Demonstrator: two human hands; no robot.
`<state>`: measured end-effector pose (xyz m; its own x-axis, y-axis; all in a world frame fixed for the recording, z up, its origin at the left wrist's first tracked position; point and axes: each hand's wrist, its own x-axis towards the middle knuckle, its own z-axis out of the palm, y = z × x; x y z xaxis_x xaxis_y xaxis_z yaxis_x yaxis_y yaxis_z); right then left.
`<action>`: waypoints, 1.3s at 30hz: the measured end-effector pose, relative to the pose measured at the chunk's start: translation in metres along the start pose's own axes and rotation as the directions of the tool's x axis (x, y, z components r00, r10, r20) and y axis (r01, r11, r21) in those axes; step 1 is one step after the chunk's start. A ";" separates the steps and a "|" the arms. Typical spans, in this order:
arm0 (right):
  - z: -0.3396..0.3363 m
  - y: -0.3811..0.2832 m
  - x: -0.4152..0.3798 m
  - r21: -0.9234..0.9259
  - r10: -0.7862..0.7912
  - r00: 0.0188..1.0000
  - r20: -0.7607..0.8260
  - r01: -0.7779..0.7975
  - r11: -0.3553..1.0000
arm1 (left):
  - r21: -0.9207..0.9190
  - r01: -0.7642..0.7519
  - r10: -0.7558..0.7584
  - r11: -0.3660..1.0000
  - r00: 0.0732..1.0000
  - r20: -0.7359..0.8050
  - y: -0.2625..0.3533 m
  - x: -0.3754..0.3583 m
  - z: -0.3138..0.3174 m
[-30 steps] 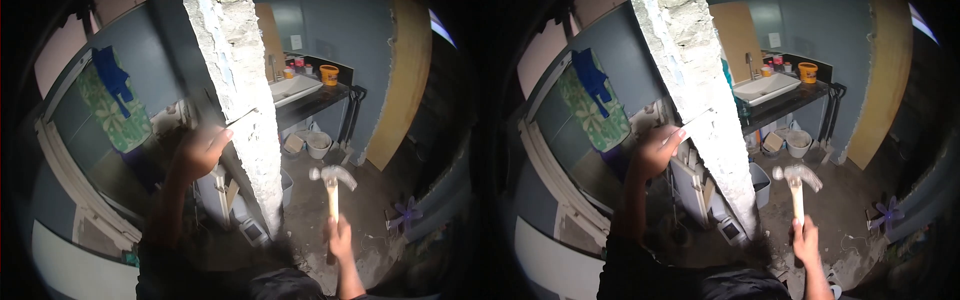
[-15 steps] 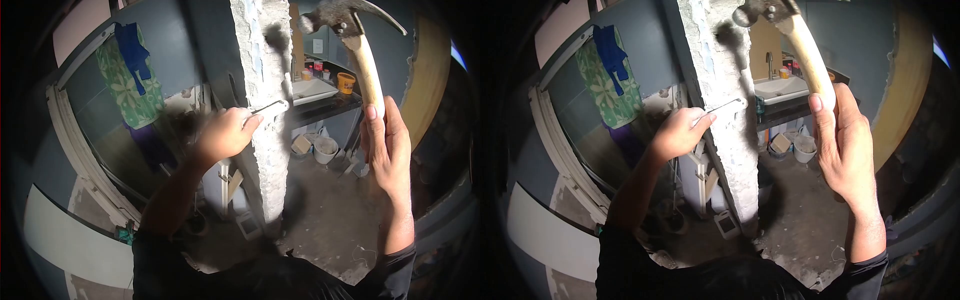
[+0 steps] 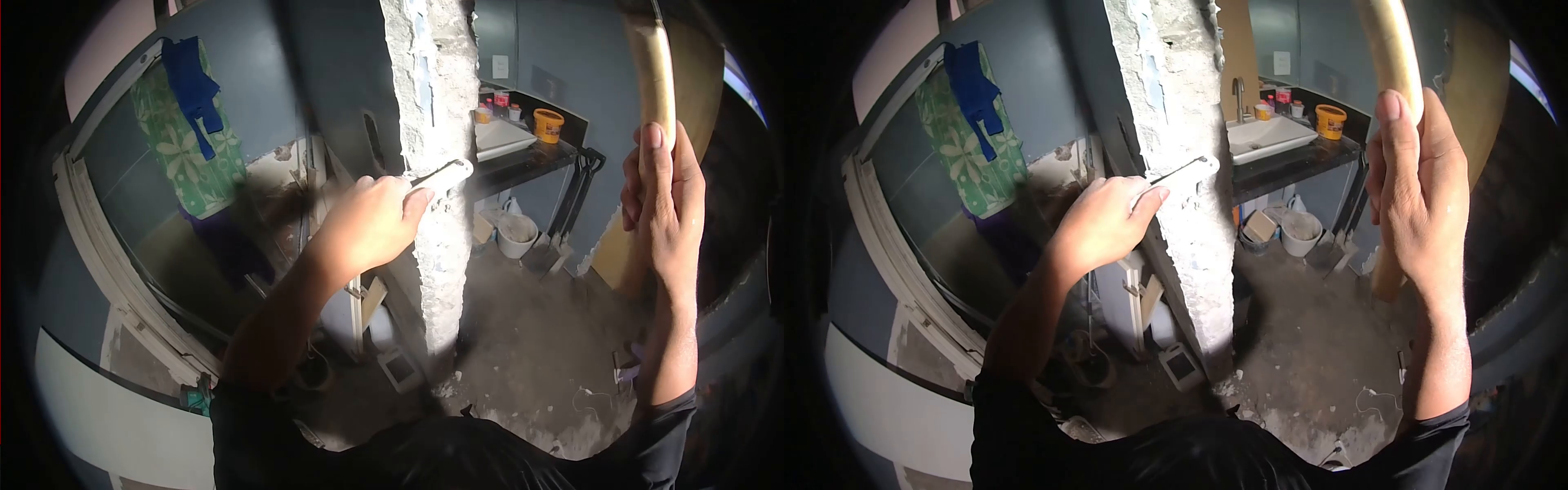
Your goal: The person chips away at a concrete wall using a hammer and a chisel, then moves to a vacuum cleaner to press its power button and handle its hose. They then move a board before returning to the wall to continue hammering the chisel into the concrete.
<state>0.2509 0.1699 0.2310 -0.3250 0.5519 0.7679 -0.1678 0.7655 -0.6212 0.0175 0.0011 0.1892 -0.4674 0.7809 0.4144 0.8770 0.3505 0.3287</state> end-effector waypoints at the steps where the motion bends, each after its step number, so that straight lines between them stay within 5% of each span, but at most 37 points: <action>1: 0.004 0.006 -0.002 0.094 -0.002 1.000 0.005 0.002 0.996 | -0.009 -0.002 0.002 1.000 1.000 0.008 -0.001 0.001 0.001; 2: 0.010 0.005 -0.011 0.053 0.085 0.996 0.042 -0.087 0.995 | 0.028 -0.033 0.034 0.999 0.999 -0.018 -0.002 0.002 0.003; 4: 0.020 0.041 -0.032 -0.251 -0.078 0.961 0.266 0.147 0.957 | 0.065 -0.063 0.066 0.996 0.997 -0.040 -0.004 0.000 0.006; 6: 0.014 0.039 -0.038 -0.336 0.345 0.801 0.490 -0.192 0.922 | 0.048 -0.048 0.051 0.998 0.998 -0.049 -0.003 0.000 0.008; 7: 0.006 0.037 -0.033 -0.440 0.212 0.884 0.418 -0.008 0.898 | 0.051 -0.056 0.059 0.997 0.997 -0.048 -0.003 0.001 0.008; 8: -0.001 0.026 -0.024 -0.452 0.220 0.899 0.380 -0.027 0.891 | 0.043 -0.066 0.069 0.997 0.996 -0.062 -0.005 0.003 0.007; 10: -0.007 0.028 -0.010 -0.356 0.054 0.964 0.259 0.043 0.933 | 0.033 -0.072 0.075 0.997 0.995 -0.069 -0.003 0.005 0.004; 14: -0.007 0.005 0.008 0.027 -0.016 1.000 -0.013 0.016 1.000 | 0.103 -0.085 0.087 0.991 0.996 -0.022 0.003 0.009 0.001; 16: 0.003 0.008 -0.003 0.037 0.010 1.000 -0.020 -0.009 0.999 | 0.099 -0.085 0.088 0.991 0.996 -0.027 0.002 0.009 0.004; 17: 0.010 0.019 -0.016 -0.101 0.026 0.998 0.060 -0.019 0.995 | 0.102 -0.086 0.088 0.991 0.996 -0.021 0.003 0.008 0.005; 18: 0.016 0.048 -0.028 -0.230 -0.175 0.967 0.184 0.215 0.949 | 0.105 -0.065 0.067 0.992 0.998 -0.021 0.004 0.007 0.005; 20: 0.013 0.069 -0.046 -0.328 0.113 0.864 0.491 0.063 0.943 | 0.114 -0.047 0.051 0.992 0.998 -0.032 0.007 0.006 0.003; 22: -0.005 0.048 -0.027 -0.445 -0.005 0.937 0.350 0.171 0.879 | 0.118 -0.038 0.042 0.992 0.999 -0.032 0.009 0.007 0.002; 23: -0.009 0.026 -0.019 -0.304 0.188 0.940 0.283 -0.098 0.948 | 0.118 -0.035 0.039 0.992 0.999 -0.038 0.009 0.007 0.001; 28: -0.013 0.004 0.011 0.063 -0.013 0.999 -0.038 0.015 0.998 | 0.093 -0.067 0.070 0.993 0.997 -0.030 0.012 0.011 0.000; 31: 0.012 0.017 -0.017 -0.055 0.061 0.997 0.052 -0.058 0.997 | 0.123 -0.043 0.047 0.992 0.998 -0.029 0.012 0.010 0.002; 32: 0.017 0.049 -0.031 -0.250 -0.082 0.974 0.209 0.135 0.959 | 0.125 -0.045 0.049 0.991 0.998 -0.028 0.012 0.009 0.004; 34: 0.010 0.046 -0.036 -0.399 0.262 0.836 0.482 -0.057 0.915 | 0.114 -0.038 0.045 0.993 0.997 -0.064 0.012 0.007 0.005; 36: -0.010 0.027 -0.012 -0.405 0.300 0.865 0.402 -0.126 0.905 | 0.121 -0.021 0.025 0.992 0.999 -0.029 0.014 0.009 0.002; 39: -0.016 0.014 0.006 -0.184 0.192 0.959 0.209 -0.154 0.971 | 0.130 0.002 -0.003 0.991 1.000 0.010 0.014 0.011 0.002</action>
<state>0.2615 0.1897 0.2296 -0.5386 0.6067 0.5847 0.0583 0.7191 -0.6924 0.0249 0.0159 0.1972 -0.4693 0.7847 0.4049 0.8830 0.4165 0.2163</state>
